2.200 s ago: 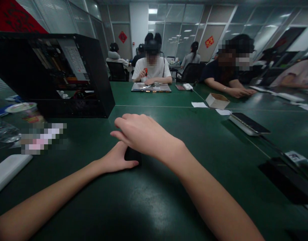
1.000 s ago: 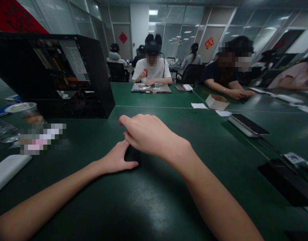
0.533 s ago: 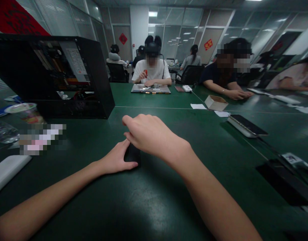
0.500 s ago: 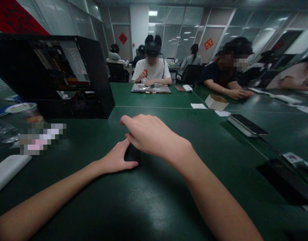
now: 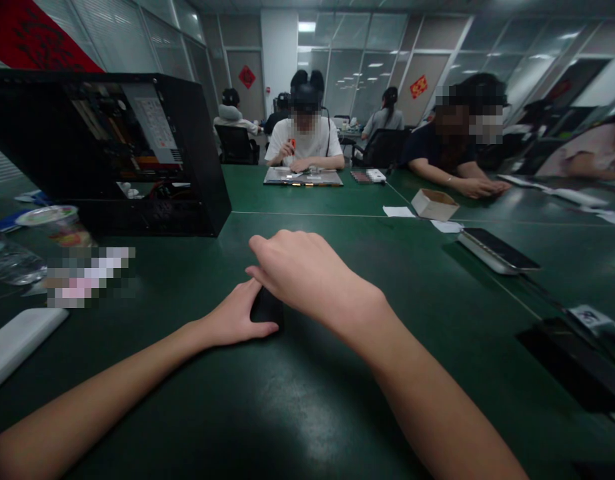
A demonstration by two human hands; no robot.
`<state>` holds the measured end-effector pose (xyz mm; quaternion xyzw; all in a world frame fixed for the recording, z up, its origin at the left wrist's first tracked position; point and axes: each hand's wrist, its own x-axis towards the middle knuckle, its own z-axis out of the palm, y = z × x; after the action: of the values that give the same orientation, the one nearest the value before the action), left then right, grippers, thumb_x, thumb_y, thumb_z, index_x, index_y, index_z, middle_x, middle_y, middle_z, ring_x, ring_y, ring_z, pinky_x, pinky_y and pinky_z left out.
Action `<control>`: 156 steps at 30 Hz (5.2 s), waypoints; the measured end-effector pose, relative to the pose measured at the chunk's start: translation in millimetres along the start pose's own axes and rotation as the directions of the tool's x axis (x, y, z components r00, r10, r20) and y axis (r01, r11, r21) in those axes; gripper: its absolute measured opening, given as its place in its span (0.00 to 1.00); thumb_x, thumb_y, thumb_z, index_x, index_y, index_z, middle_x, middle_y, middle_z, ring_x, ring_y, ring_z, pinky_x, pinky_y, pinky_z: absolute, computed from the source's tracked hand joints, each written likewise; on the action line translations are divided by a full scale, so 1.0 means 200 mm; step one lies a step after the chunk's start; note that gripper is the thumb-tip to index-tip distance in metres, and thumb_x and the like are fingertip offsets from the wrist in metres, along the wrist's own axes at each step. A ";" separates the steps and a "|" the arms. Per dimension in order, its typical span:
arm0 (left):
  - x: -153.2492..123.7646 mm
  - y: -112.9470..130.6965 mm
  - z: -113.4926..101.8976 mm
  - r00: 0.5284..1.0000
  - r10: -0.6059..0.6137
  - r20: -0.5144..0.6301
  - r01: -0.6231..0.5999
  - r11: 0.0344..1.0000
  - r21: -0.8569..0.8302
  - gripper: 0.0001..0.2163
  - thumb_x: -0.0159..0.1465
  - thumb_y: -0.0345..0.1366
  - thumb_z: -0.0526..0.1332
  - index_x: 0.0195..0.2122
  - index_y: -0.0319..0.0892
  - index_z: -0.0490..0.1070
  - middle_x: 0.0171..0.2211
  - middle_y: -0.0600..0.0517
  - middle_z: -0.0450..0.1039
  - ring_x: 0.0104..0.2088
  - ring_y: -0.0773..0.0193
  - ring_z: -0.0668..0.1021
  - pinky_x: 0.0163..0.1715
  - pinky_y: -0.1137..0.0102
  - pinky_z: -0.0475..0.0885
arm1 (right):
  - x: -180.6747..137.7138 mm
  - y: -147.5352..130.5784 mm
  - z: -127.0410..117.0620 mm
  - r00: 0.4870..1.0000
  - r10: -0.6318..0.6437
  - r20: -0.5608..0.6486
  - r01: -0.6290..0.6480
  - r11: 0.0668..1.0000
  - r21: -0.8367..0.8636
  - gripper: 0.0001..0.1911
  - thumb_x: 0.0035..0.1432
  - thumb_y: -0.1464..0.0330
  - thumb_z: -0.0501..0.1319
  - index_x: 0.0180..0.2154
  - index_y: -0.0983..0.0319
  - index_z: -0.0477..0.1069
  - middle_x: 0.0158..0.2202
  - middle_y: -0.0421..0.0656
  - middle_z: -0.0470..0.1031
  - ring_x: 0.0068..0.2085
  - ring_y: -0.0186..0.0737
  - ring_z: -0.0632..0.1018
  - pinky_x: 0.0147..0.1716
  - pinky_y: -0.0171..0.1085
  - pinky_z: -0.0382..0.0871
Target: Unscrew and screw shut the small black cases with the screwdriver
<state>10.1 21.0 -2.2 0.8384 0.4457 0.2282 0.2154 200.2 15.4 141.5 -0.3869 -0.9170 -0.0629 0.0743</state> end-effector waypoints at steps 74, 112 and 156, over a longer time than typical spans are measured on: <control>-0.02 0.04 -0.07 0.960 0.277 0.043 -0.274 0.960 -0.054 0.19 0.59 0.44 0.71 0.51 0.48 0.76 0.53 0.46 0.72 0.59 0.48 0.71 0.62 0.53 0.64 | -0.22 0.04 -0.11 0.919 -0.062 0.389 0.014 0.992 0.126 0.12 0.63 0.70 0.58 0.32 0.61 0.79 0.29 0.43 0.78 0.25 0.34 0.73 0.24 0.35 0.54; 0.00 -0.06 -0.01 0.965 0.263 -0.011 -0.262 0.961 0.086 0.26 0.56 0.56 0.72 0.49 0.46 0.75 0.47 0.46 0.76 0.56 0.46 0.70 0.59 0.52 0.65 | -0.44 -0.30 0.19 0.916 0.136 0.378 -0.092 0.987 -0.131 0.25 0.61 0.80 0.55 0.59 0.62 0.71 0.42 0.53 0.79 0.28 0.41 0.82 0.21 0.33 0.67; -0.01 -0.04 0.01 0.971 0.227 -0.076 -0.209 0.959 0.189 0.15 0.64 0.48 0.66 0.47 0.45 0.73 0.48 0.47 0.76 0.54 0.47 0.69 0.57 0.53 0.65 | -0.47 -0.09 0.63 0.993 0.116 0.027 -0.118 0.935 0.333 0.24 0.72 0.68 0.49 0.66 0.59 0.64 0.38 0.46 0.77 0.34 0.45 0.80 0.33 0.41 0.73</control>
<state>5.5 23.3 -7.3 0.8863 0.3791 0.2498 0.0907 240.2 -40.3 -1.4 -0.4227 -0.8900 0.0995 0.1392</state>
